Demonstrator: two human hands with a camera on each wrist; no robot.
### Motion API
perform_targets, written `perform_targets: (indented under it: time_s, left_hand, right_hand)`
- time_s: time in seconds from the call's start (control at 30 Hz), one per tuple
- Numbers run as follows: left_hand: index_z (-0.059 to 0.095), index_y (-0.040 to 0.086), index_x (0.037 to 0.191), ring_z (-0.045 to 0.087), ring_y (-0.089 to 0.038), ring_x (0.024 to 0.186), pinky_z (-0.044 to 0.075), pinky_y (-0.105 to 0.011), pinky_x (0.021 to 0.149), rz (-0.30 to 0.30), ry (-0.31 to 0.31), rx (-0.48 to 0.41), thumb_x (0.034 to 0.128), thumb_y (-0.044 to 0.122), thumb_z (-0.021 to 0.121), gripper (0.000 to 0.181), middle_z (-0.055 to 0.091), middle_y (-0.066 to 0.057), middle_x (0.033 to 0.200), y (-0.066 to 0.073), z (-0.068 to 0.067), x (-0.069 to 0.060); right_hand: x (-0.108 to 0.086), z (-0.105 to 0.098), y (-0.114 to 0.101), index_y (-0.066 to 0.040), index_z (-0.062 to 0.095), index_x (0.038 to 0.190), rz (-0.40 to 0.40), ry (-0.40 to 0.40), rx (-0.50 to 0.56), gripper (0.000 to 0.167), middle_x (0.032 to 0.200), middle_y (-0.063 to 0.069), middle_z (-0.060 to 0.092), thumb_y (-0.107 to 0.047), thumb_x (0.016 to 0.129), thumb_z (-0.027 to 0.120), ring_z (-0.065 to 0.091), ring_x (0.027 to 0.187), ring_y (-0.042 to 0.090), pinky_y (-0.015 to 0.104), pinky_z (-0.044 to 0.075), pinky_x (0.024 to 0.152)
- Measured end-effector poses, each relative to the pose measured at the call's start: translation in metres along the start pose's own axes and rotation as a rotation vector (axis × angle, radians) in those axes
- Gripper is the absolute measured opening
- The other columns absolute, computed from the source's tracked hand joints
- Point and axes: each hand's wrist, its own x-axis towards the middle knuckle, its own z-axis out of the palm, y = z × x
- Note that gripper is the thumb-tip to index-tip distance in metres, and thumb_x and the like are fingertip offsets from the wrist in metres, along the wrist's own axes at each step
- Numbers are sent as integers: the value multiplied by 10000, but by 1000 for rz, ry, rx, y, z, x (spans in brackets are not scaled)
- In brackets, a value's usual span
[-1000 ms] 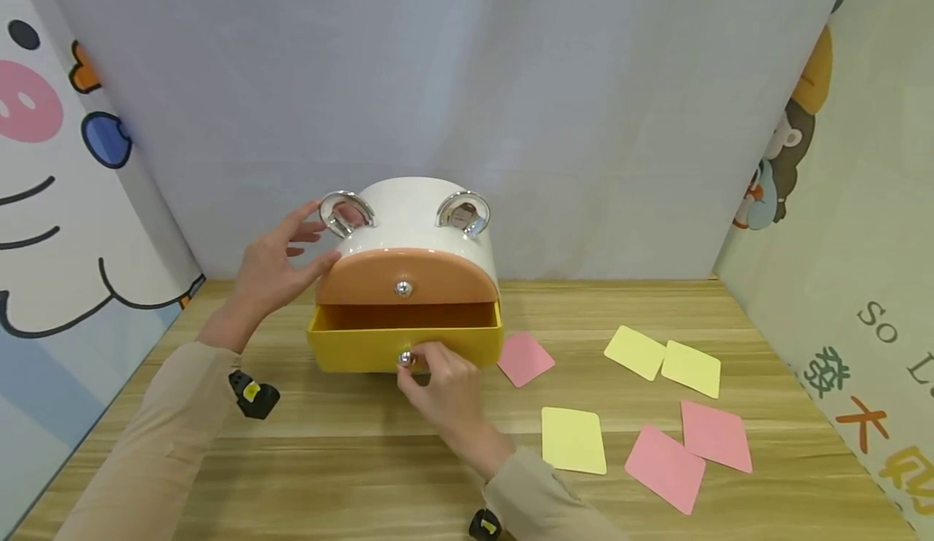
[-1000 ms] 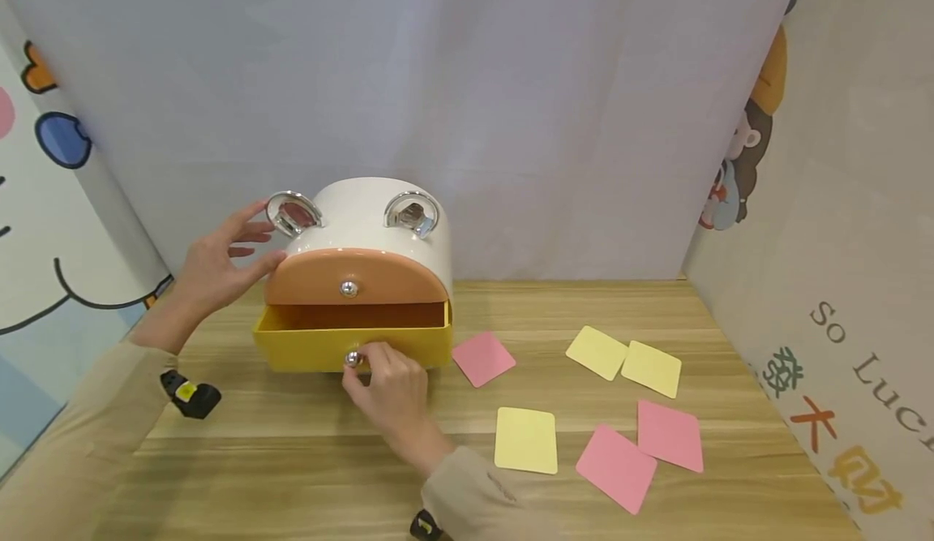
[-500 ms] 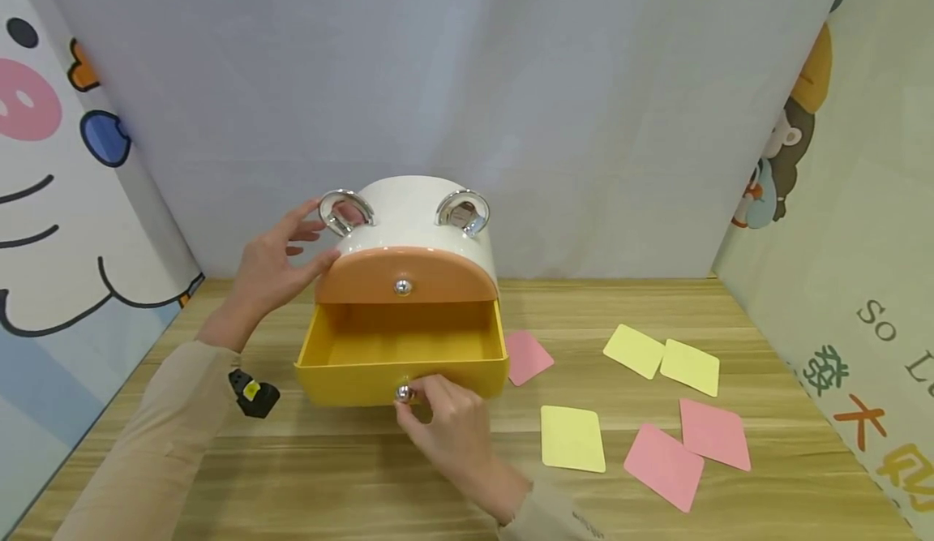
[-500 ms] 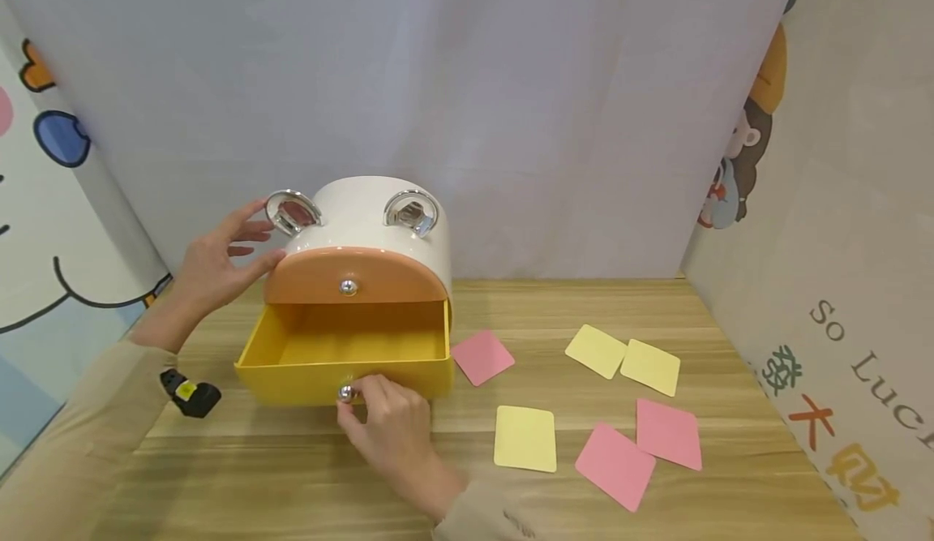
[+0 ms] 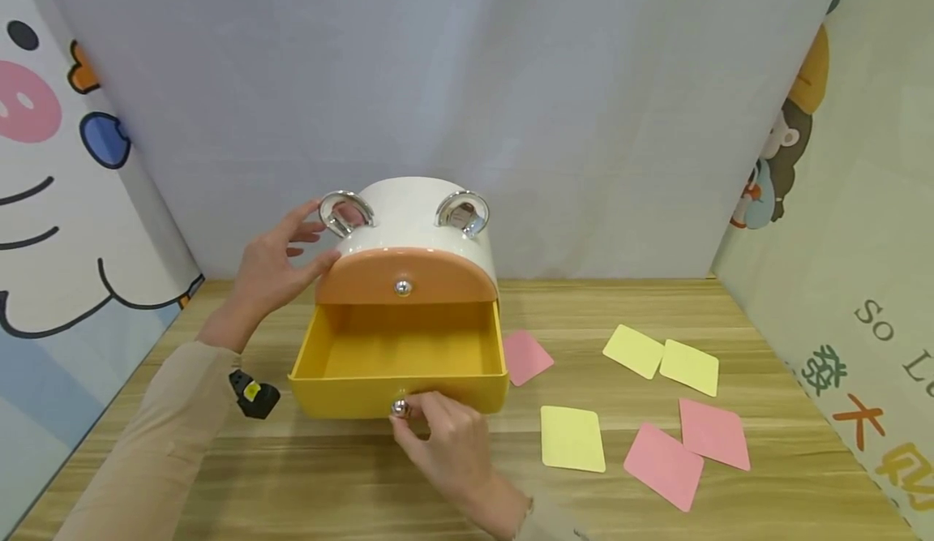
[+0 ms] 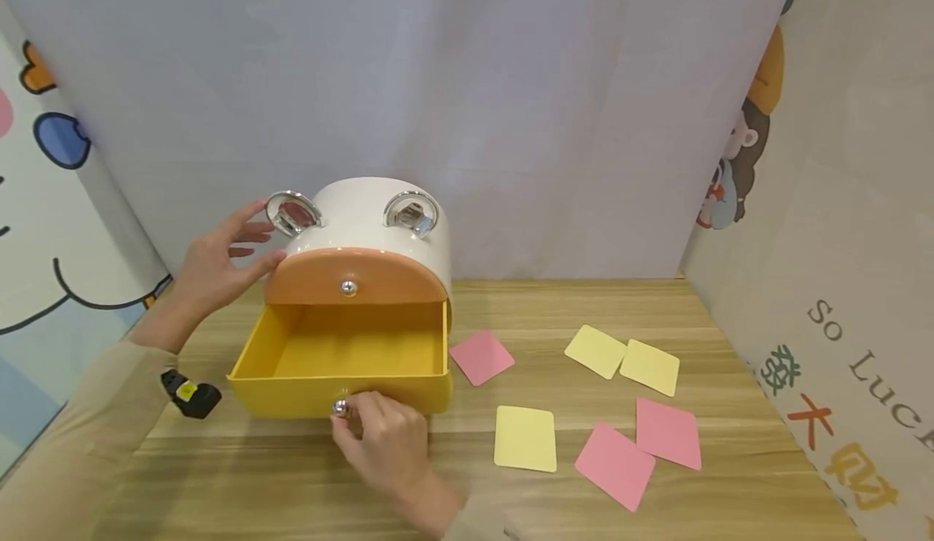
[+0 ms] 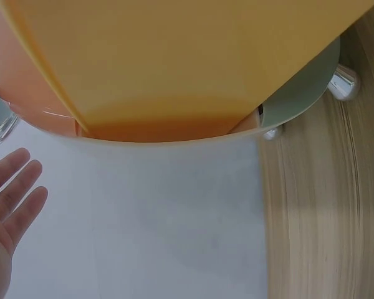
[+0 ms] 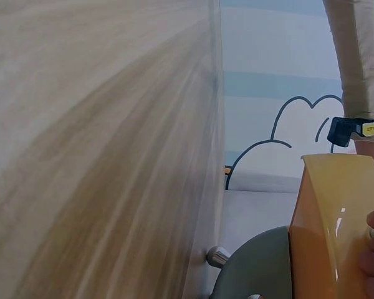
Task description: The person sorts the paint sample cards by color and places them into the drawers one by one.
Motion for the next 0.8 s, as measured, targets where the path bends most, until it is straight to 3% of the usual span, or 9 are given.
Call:
perform_targets:
  time_s: [0.33,0.8]
  left_hand:
    - [316,107,1414,565,-346,1028,467,-515,846,-19,-4,-11,853,281,634,668,567,-201,1197,0,0,-1]
    - [326,99,1408,570,-349,1016,472,-515,836,-8,7,-6,850,268,640,663,572,-206,1185,0,0,-1]
  right_hand:
    - [-2,-2,0,-113,616,752,-36,12,29,155,655,-60,639,-80,656,732,575,534,5,65,449,524]
    - [-2,-7,1,-107,630,788,-19,-4,58,175,690,-58,649,-111,667,757,590,568,17,71,463,560]
